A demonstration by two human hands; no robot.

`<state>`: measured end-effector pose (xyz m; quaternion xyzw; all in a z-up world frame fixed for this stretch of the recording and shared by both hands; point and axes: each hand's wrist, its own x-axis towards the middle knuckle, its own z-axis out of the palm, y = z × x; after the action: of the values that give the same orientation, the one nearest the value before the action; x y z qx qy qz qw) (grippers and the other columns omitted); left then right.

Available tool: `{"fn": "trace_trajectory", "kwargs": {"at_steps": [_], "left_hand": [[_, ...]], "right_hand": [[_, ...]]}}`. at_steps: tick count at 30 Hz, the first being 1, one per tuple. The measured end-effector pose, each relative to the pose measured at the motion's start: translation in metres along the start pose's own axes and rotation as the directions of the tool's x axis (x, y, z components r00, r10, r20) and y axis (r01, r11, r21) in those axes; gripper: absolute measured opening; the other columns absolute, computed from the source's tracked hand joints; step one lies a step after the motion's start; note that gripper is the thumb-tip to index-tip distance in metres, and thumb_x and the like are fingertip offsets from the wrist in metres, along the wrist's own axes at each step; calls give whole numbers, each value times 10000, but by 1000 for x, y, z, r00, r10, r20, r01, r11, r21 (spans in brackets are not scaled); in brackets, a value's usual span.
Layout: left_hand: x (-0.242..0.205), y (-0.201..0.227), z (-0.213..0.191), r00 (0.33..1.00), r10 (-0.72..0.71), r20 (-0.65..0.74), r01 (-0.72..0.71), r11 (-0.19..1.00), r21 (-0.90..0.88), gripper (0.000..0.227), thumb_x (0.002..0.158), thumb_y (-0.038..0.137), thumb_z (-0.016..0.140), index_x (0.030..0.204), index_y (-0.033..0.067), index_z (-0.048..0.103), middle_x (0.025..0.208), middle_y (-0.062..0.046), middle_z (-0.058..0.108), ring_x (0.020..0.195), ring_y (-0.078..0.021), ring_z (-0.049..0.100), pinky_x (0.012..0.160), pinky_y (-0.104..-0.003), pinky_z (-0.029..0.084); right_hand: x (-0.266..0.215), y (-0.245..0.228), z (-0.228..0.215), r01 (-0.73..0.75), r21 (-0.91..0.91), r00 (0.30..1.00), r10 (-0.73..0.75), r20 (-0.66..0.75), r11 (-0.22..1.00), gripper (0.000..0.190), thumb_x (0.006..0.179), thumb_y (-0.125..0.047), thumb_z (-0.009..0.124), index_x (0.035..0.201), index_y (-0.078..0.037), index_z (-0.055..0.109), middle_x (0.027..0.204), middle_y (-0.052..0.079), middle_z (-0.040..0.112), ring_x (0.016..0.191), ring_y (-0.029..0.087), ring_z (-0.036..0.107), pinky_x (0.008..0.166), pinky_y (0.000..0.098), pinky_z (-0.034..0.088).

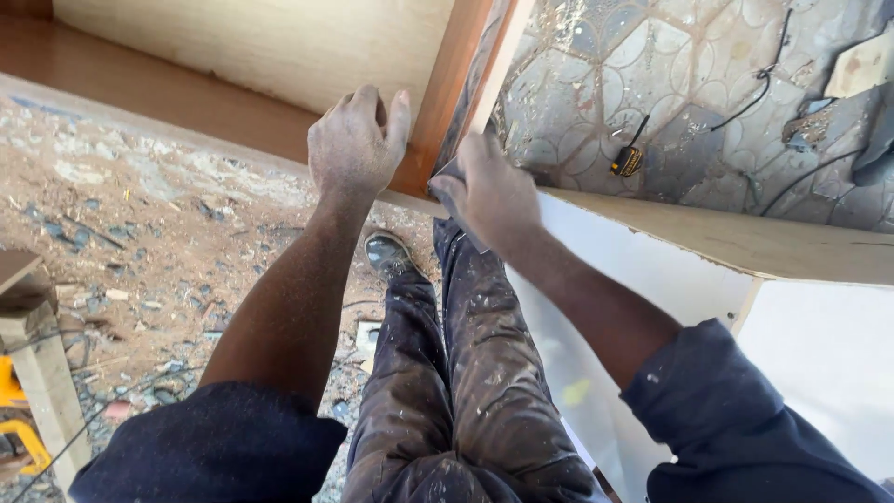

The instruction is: Sanding the surfaces and edges of a wooden cabinet using sandpaper to smooth the finish.

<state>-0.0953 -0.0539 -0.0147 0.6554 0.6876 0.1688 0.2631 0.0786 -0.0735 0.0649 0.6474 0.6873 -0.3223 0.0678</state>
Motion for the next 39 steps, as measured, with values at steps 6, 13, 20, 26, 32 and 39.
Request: {"fn": "trace_trajectory", "kwargs": {"at_steps": [6, 13, 20, 26, 32, 39], "left_hand": [[-2, -1, 0, 999, -43, 31, 42, 999, 16, 470, 1076, 454, 513, 737, 128, 522, 638, -23, 573, 548, -274, 559, 550, -474, 443], [1, 2, -4, 975, -143, 172, 135, 989, 59, 471, 1062, 570, 484, 836, 164, 564, 786, -119, 645, 833, -365, 722, 750, -507, 552], [1, -2, 5, 981, -132, 141, 128, 991, 35, 500, 1041, 586, 480, 805, 154, 569, 757, -165, 646, 823, -414, 716, 750, -564, 541], [1, 4, -3, 978, -147, 151, 139, 988, 61, 481, 1025, 594, 490, 799, 173, 547, 748, -129, 642, 808, -382, 724, 739, -526, 560], [1, -14, 23, 995, -67, 67, 60, 993, 99, 466, 1030, 565, 544, 781, 171, 557, 725, -142, 638, 756, -389, 726, 694, -537, 559], [-5, 0, 5, 994, -70, 84, 63, 994, 85, 439, 1030, 558, 561, 803, 182, 551, 764, -116, 649, 800, -372, 722, 718, -507, 566]], "right_hand": [[40, 28, -19, -136, 125, 967, 159, -197, 983, 464, 953, -370, 785, 996, -163, 371, 982, 20, 517, 825, 267, 596, 722, 503, 498], [6, 40, 22, 8, 179, 988, 20, -151, 984, 402, 989, -538, 626, 1008, -173, 459, 1089, 147, 549, 889, 418, 714, 682, 517, 598], [-33, 8, 16, 143, 296, 950, -47, -308, 944, 397, 1003, -453, 643, 1006, -105, 452, 900, 231, 522, 854, 529, 648, 603, 606, 521], [-11, 44, 23, 112, 279, 911, 13, -412, 954, 379, 1047, -478, 618, 1024, -134, 460, 882, 150, 546, 762, 459, 670, 574, 532, 559], [22, 69, 55, 279, 462, 855, 2, -519, 842, 468, 1020, -438, 667, 1116, -69, 396, 1052, 219, 463, 1060, 484, 561, 982, 468, 456], [-29, 13, 73, 27, 538, 950, 146, -277, 842, 580, 967, -697, 500, 1173, -164, 400, 1107, 141, 495, 975, 436, 672, 771, 583, 586]]}}
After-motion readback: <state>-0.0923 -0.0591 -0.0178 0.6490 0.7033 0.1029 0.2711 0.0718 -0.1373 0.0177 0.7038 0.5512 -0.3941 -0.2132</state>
